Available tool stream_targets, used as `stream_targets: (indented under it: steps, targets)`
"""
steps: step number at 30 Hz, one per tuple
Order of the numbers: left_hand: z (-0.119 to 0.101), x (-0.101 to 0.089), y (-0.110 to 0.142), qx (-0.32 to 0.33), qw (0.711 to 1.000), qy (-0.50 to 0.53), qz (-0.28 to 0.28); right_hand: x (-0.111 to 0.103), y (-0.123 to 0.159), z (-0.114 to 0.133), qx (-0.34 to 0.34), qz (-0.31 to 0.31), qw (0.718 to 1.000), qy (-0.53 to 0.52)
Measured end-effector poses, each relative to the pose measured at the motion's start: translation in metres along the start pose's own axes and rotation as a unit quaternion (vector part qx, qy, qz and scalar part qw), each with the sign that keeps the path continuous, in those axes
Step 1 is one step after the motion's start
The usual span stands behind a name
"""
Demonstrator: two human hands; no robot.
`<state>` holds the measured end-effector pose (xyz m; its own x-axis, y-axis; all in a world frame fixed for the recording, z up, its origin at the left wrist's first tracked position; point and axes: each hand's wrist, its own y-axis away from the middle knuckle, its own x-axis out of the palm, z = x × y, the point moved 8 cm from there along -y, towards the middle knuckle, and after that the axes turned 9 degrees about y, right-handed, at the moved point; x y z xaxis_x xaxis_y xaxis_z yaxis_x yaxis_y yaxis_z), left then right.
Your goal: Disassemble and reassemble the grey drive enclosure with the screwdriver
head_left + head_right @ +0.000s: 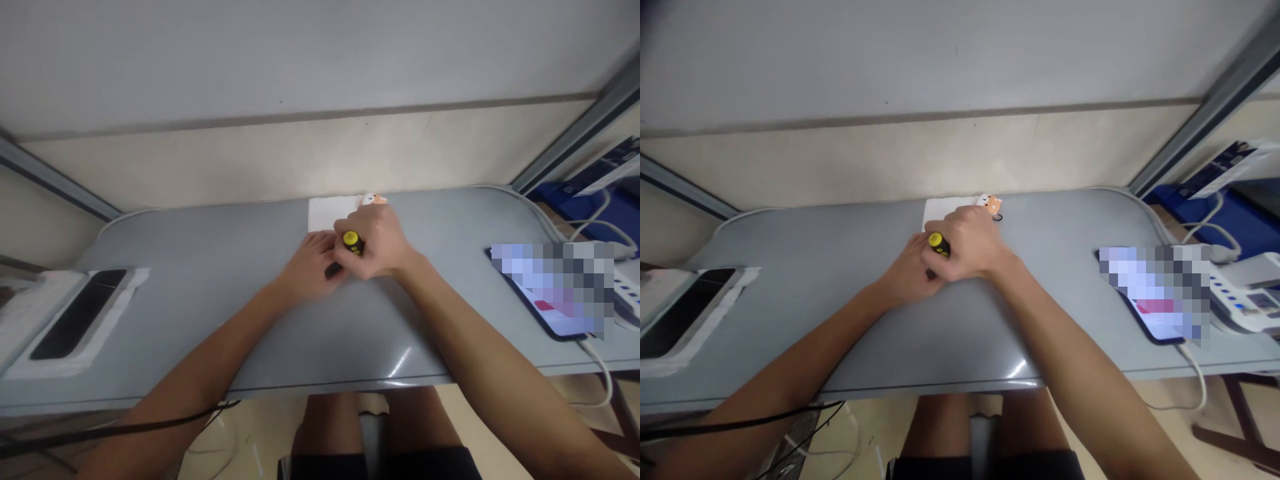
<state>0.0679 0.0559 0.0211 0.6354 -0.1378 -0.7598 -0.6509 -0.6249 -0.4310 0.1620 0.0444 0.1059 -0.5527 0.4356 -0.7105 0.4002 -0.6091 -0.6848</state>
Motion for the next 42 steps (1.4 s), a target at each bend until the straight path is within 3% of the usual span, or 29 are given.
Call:
stream_targets:
  steps: [9, 14, 21, 24, 29, 35, 42]
  targets:
    - [-0.002, -0.001, 0.000, 0.015, 1.000, -0.019, -0.009, 0.002, 0.000, -0.006, 0.002, 0.024, 1.000, 0.018]
    - [-0.006, -0.003, 0.001, 0.013, 1.000, -0.027, 0.002, -0.004, 0.001, -0.017, 0.043, 0.011, 0.999, -0.014]
    - [-0.018, -0.003, 0.000, 0.039, 0.999, 0.016, 0.016, -0.012, 0.006, -0.050, 0.173, -0.091, 0.961, -0.198]
    - [-0.018, -0.001, -0.001, 0.038, 0.999, 0.025, 0.022, -0.011, 0.010, -0.064, 0.195, -0.145, 0.947, -0.209]
    - [-0.015, -0.007, -0.003, 0.036, 0.999, 0.031, -0.014, -0.013, 0.016, -0.078, 0.224, -0.213, 0.928, -0.210]
    - [0.005, -0.022, -0.005, -0.015, 0.997, 0.031, -0.063, -0.014, 0.022, -0.090, 0.281, -0.255, 0.896, -0.231]
    - [0.053, -0.048, 0.009, -0.115, 0.983, -0.012, -0.140, -0.012, 0.032, -0.111, 0.387, -0.255, 0.857, -0.225]
